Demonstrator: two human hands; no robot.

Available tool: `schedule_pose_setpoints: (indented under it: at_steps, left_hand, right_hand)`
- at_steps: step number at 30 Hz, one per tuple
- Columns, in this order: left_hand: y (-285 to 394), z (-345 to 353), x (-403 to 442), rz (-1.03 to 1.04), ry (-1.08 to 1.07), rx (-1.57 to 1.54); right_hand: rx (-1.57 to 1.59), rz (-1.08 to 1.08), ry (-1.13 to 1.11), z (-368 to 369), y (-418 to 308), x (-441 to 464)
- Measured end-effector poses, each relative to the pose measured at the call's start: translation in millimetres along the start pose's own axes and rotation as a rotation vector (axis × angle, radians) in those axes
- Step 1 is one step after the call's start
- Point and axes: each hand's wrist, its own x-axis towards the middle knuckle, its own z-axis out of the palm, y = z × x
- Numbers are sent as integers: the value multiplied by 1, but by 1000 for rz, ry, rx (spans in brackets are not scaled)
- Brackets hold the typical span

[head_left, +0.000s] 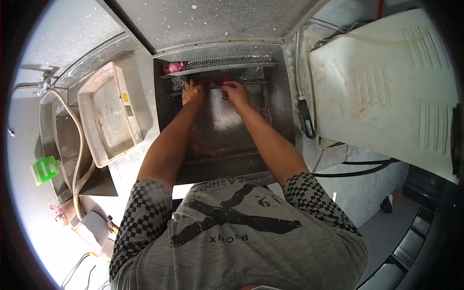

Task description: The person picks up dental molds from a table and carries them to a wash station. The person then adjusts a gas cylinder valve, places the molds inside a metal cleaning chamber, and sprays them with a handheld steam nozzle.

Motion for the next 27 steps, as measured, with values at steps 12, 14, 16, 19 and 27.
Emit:
schedule_pose_setpoints:
  at_steps: [12, 14, 16, 19, 27]
  left_hand:
    - [-3, -140, -230, 239, -438, -1021]
    - [-15, -145, -265, 89, -627, -914]
    - [-26, -136, -293, 11, -395, -1296]
    - [-37, -139, -303, 8, -151, -1382]
    - [-26, -157, -306, 196, -272, -1572]
  right_hand:
    - [-1482, -622, 365, -140, -128, -179]
    - [-1635, -390, 388, -153, -130, -188]
    - [-1650, -272, 265, -163, -125, -181]
    - [-1643, -425, 47, -178, -132, -175]
    - [-722, -198, -841, -98, -194, -233]
